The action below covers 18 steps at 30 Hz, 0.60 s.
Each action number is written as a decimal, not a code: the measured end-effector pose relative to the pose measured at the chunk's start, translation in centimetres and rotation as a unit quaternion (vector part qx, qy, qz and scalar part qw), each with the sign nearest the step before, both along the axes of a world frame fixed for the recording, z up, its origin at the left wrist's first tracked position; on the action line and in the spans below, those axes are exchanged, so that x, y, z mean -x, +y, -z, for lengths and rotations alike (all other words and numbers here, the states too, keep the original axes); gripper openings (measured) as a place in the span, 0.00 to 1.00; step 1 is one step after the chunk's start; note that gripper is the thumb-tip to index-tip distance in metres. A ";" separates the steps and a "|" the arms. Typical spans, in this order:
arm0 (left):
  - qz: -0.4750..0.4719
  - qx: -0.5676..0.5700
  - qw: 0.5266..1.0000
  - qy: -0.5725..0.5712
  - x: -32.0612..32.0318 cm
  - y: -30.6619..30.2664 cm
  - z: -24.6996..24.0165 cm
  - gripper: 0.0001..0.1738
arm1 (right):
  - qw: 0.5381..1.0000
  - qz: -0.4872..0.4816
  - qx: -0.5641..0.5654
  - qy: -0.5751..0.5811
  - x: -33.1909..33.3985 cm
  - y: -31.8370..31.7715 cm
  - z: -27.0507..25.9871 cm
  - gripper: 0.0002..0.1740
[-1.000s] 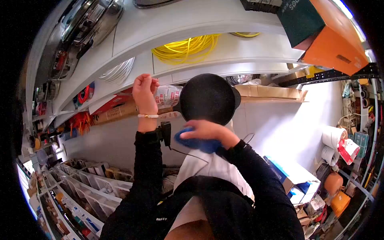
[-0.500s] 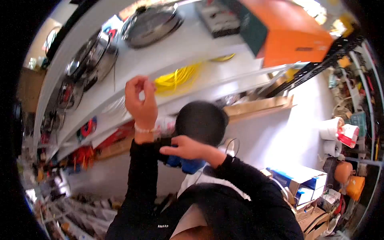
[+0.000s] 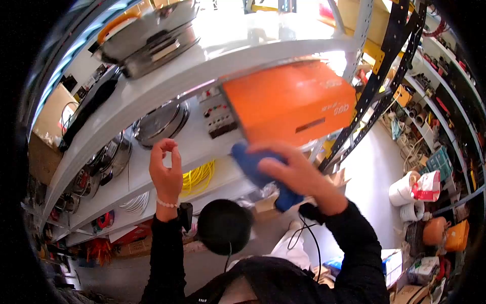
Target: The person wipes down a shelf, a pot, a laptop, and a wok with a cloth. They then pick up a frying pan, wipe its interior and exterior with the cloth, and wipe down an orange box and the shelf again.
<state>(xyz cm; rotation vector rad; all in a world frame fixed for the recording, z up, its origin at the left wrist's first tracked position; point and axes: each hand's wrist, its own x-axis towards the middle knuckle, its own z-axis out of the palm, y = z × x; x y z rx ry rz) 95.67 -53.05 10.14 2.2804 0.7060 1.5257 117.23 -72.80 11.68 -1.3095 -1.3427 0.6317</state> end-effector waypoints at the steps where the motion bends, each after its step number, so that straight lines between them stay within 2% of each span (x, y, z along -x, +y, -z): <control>1: -0.021 -0.008 0.999 0.027 -1.9 -0.2 0.1 0.09 | 0.995 0.056 -0.060 -0.055 -3.6 -0.2 -1.0 0.18; 2: -0.011 -0.007 0.999 0.034 -4.0 -0.5 0.6 0.09 | 0.987 0.104 -0.064 -0.101 -7.0 -0.4 -2.7 0.18; 3: 0.002 -0.035 0.998 0.052 -6.3 -0.9 0.5 0.11 | 0.985 0.151 -0.023 -0.082 -10.1 -0.5 -3.6 0.19; 5: 0.026 -0.088 0.992 0.090 -10.8 -1.7 0.1 0.16 | 0.957 0.214 -0.033 -0.194 -17.5 0.6 -4.2 0.24; 7: -0.044 -0.085 0.982 0.162 -14.4 -2.8 -0.3 0.24 | 0.933 0.230 0.023 -0.275 -22.7 2.0 -4.6 0.33; 8: -0.079 -0.081 0.974 0.198 -15.5 -2.9 -0.3 0.28 | 0.889 0.259 0.087 -0.368 -24.7 2.9 -3.9 0.37; 9: -0.045 -0.019 0.979 0.198 -16.2 -2.5 0.5 0.31 | 0.831 0.285 0.149 -0.455 -26.5 3.9 -2.5 0.40; 10: -0.010 0.044 0.980 0.195 -17.0 -1.7 1.9 0.35 | 0.793 0.270 0.194 -0.511 -28.3 5.2 -0.4 0.41; 11: 0.025 0.107 0.976 0.190 -17.4 -1.2 2.9 0.38 | 0.785 0.275 0.168 -0.529 -28.3 6.1 0.4 0.38; 14: -0.062 0.134 0.948 0.282 -17.3 -2.3 1.9 0.39 | 0.783 0.272 0.173 -0.532 -27.1 6.0 -0.2 0.36; 18: -0.085 0.130 0.942 0.298 -17.6 -2.4 1.8 0.42 | 0.774 0.286 0.160 -0.542 -26.6 6.0 -0.3 0.35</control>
